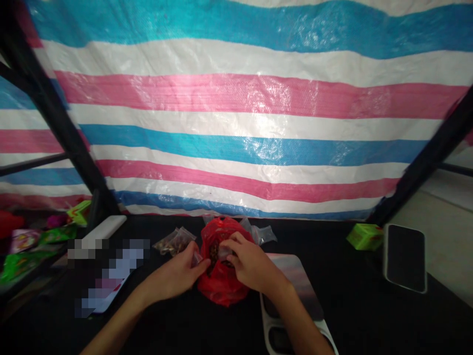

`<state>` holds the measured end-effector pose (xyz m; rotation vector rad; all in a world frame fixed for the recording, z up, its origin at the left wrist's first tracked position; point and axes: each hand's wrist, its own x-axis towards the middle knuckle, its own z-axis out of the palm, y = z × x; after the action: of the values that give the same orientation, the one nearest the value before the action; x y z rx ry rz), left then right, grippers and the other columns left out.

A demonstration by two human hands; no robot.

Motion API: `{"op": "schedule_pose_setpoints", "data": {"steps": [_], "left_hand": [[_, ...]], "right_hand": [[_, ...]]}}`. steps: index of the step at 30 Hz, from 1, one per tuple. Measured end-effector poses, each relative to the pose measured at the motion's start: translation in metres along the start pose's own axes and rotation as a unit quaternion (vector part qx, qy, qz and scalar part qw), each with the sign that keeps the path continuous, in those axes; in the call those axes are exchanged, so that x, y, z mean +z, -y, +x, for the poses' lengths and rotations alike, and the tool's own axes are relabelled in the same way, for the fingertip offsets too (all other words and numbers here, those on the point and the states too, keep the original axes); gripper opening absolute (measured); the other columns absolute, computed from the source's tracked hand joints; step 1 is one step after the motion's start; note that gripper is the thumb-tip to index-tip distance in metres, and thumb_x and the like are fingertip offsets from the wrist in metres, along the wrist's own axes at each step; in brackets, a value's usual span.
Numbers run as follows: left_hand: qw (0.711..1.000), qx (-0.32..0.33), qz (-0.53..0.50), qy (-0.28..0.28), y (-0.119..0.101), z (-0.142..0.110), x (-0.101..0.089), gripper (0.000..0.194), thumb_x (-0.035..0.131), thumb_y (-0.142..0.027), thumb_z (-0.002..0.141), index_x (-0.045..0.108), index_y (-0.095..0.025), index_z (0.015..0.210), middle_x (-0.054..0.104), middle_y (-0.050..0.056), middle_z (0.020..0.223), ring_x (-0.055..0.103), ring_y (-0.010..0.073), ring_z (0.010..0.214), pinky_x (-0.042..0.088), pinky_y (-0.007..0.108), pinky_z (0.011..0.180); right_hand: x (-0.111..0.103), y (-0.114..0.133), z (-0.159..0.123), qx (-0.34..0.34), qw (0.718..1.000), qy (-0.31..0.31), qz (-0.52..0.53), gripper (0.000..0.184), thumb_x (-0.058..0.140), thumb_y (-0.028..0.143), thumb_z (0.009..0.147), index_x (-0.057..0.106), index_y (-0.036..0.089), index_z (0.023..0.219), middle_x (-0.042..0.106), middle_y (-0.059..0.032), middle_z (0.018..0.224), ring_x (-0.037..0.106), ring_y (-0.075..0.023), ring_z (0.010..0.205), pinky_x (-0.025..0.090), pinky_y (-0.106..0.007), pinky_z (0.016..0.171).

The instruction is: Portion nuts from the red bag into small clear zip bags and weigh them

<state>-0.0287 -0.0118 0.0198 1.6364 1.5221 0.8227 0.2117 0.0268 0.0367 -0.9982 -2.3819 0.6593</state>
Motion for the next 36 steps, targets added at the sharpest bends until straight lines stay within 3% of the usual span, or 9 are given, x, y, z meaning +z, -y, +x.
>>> {"op": "schedule_pose_setpoints", "data": {"steps": [3, 5, 9, 14, 20, 24, 29, 33, 36], "left_hand": [[0.995, 0.023, -0.046, 0.086, -0.004, -0.002, 0.006, 0.023, 0.064, -0.027, 0.084, 0.049, -0.021, 0.101, 0.064, 0.001, 0.092, 0.059, 0.0171, 0.081, 0.043, 0.025, 0.07], [0.993, 0.035, -0.07, 0.094, -0.006, 0.001, 0.007, 0.027, 0.06, -0.015, 0.079, 0.046, -0.021, 0.101, 0.06, -0.001, 0.091, 0.057, 0.0147, 0.081, 0.043, 0.023, 0.071], [0.993, 0.019, -0.109, 0.041, -0.005, 0.011, 0.004, 0.034, 0.055, -0.008, 0.075, 0.038, -0.023, 0.099, 0.052, -0.005, 0.082, 0.05, 0.0116, 0.07, 0.04, 0.021, 0.063], [0.992, 0.006, -0.125, -0.003, -0.002, 0.017, 0.005, 0.036, 0.053, -0.006, 0.073, 0.035, -0.024, 0.098, 0.05, -0.006, 0.078, 0.05, 0.0108, 0.066, 0.039, 0.02, 0.059], [0.989, -0.007, -0.148, 0.007, 0.002, 0.018, 0.013, 0.033, 0.055, -0.009, 0.072, 0.038, -0.023, 0.097, 0.052, -0.007, 0.075, 0.051, 0.0096, 0.063, 0.037, 0.019, 0.056], [0.975, -0.045, -0.219, 0.0, 0.002, 0.018, 0.021, 0.031, 0.056, -0.015, 0.073, 0.039, -0.023, 0.098, 0.049, -0.009, 0.071, 0.046, 0.0077, 0.054, 0.033, 0.017, 0.05], [0.958, -0.058, -0.28, -0.013, 0.001, 0.018, 0.029, 0.033, 0.059, -0.019, 0.072, 0.042, -0.023, 0.1, 0.051, -0.009, 0.071, 0.048, 0.008, 0.054, 0.036, 0.018, 0.051], [0.955, -0.041, -0.295, -0.006, 0.0, 0.021, 0.029, 0.029, 0.06, -0.02, 0.074, 0.042, -0.023, 0.096, 0.052, -0.007, 0.073, 0.051, 0.0095, 0.058, 0.039, 0.019, 0.055], [0.97, 0.026, -0.236, -0.053, -0.001, 0.025, 0.027, 0.024, 0.061, -0.02, 0.077, 0.043, -0.023, 0.094, 0.05, -0.005, 0.079, 0.054, 0.0111, 0.068, 0.044, 0.021, 0.063]], "right_hand": [[0.002, 0.005, 0.001, 0.012, 1.0, 0.014, 0.013, 0.039, 0.055, 0.016, 0.095, 0.063, 0.027, 0.131, 0.066, -0.006, 0.13, 0.062, -0.0218, 0.118, 0.044, -0.035, 0.106], [0.001, 0.006, 0.001, 0.033, 0.999, 0.026, 0.029, 0.037, 0.057, 0.018, 0.095, 0.064, 0.026, 0.131, 0.07, -0.0056, 0.124, 0.064, -0.0215, 0.112, 0.045, -0.033, 0.102], [-0.008, 0.009, -0.004, 0.094, 0.986, 0.094, 0.104, 0.028, 0.061, 0.032, 0.096, 0.069, 0.024, 0.121, 0.072, -0.002, 0.093, 0.064, -0.0164, 0.08, 0.048, -0.026, 0.073], [-0.018, 0.017, -0.009, 0.119, 0.941, 0.249, 0.195, 0.035, 0.07, 0.044, 0.09, 0.073, 0.021, 0.116, 0.067, 0.0005, 0.08, 0.059, -0.0129, 0.07, 0.041, -0.021, 0.058], [-0.012, 0.006, -0.008, 0.098, 0.99, 0.045, 0.089, 0.027, 0.06, 0.02, 0.088, 0.069, 0.024, 0.113, 0.07, -0.0019, 0.096, 0.061, -0.016, 0.08, 0.046, -0.026, 0.069], [-0.007, -0.002, -0.009, 0.067, 0.996, 0.048, 0.04, 0.036, 0.058, 0.01, 0.08, 0.068, 0.027, 0.11, 0.072, -0.0002, 0.098, 0.065, -0.0188, 0.084, 0.047, -0.028, 0.071], [0.005, -0.001, -0.004, 0.048, 0.998, 0.021, -0.022, 0.044, 0.061, 0.009, 0.079, 0.067, 0.027, 0.118, 0.072, -0.0028, 0.118, 0.067, -0.0222, 0.106, 0.048, -0.031, 0.09], [0.014, -0.002, -0.001, 0.059, 0.997, 0.004, -0.051, 0.036, 0.062, 0.01, 0.082, 0.069, 0.027, 0.113, 0.068, -0.0043, 0.121, 0.067, -0.0213, 0.104, 0.049, -0.03, 0.089], [0.016, -0.004, 0.001, 0.073, 0.997, -0.019, -0.014, 0.037, 0.064, 0.01, 0.08, 0.069, 0.027, 0.113, 0.069, -0.0036, 0.118, 0.067, -0.021, 0.1, 0.05, -0.031, 0.088]]}}
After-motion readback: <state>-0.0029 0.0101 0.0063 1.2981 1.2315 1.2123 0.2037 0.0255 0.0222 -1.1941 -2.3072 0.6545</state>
